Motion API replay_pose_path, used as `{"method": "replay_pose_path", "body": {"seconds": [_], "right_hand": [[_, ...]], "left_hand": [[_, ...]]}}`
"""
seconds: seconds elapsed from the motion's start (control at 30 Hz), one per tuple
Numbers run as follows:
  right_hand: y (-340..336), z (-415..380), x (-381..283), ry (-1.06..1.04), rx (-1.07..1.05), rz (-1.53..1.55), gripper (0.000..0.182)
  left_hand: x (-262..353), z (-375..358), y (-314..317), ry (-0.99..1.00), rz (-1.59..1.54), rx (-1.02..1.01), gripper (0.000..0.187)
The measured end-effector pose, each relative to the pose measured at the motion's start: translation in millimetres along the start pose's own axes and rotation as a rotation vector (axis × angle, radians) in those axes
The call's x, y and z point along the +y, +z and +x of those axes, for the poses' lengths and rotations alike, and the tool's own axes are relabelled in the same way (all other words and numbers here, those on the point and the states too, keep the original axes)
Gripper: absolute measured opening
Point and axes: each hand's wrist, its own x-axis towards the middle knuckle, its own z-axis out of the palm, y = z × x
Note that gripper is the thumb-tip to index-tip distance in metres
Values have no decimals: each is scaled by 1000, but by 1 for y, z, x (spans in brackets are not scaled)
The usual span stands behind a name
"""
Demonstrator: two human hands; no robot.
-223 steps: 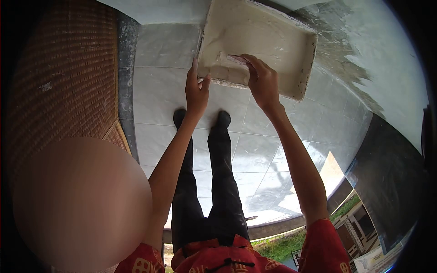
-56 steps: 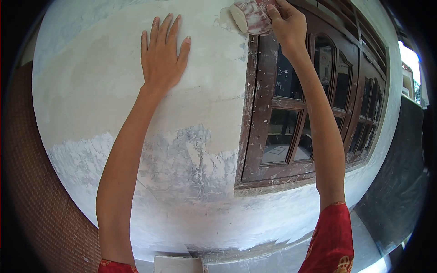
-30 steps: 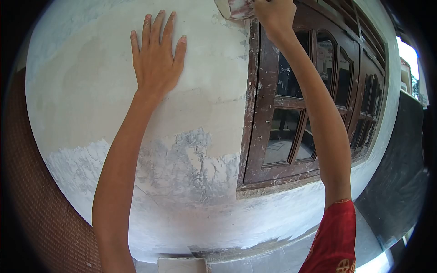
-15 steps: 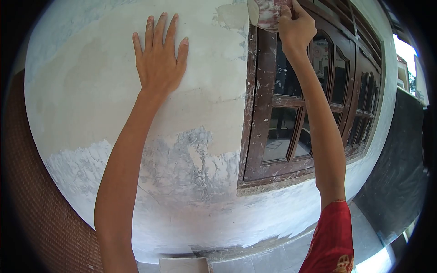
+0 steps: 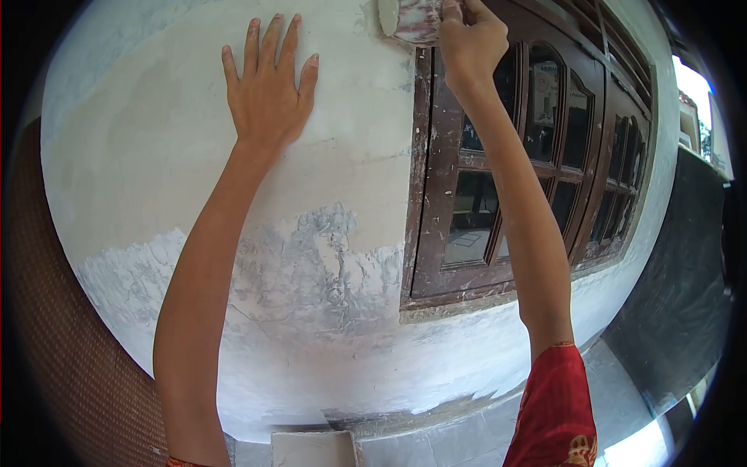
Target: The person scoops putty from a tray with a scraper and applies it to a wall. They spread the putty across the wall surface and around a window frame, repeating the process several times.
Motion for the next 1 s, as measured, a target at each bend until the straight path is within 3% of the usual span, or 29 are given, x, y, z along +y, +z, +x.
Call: {"method": "replay_pose_path", "body": {"seconds": [0.17,0.2,0.23,0.3,0.37,0.43,0.5,0.57,0.63,0.77,0.83,0.93,0.97,1.0], "right_hand": [[-3,1,34,-196,113,-227,31],[-12,5,31,-77,128,-140,31],[-18,6,20,-128,157,-197,30],[-18,2,-4,-31,50,-111,30],[6,-7,6,-116,31,-57,32],[9,-13,6,-79,-58,-46,32],[3,-6,33,-169,101,-165,33],[-22,0,21,-79,137,-208,34],[-23,10,27,-200,239,-195,34],[10,4,6,-99,1,-36,35],[27,10,23,-224,35,-65,34],[2,29,21,-250,111,-255,30],[-11,33,12,-139,18,-213,28],[-13,37,10,-176,69,-225,27]], "left_hand": [[-3,-1,3,4,-51,-1,55],[-1,-1,4,2,-44,0,55],[0,-1,5,-1,-39,1,55],[-2,-1,6,7,-49,12,55],[0,0,-3,17,-60,16,55],[6,4,-22,-4,-33,-133,59],[12,4,-19,-35,-19,-128,60],[11,4,-18,-67,-10,-116,61],[10,5,-19,-41,-37,-137,63],[9,3,-20,-53,-37,-128,62],[9,3,-21,-63,-39,-137,62],[10,3,-16,-60,-44,-137,62],[9,3,-16,-61,-45,-138,62],[9,3,-16,-59,-52,-145,62]]}}
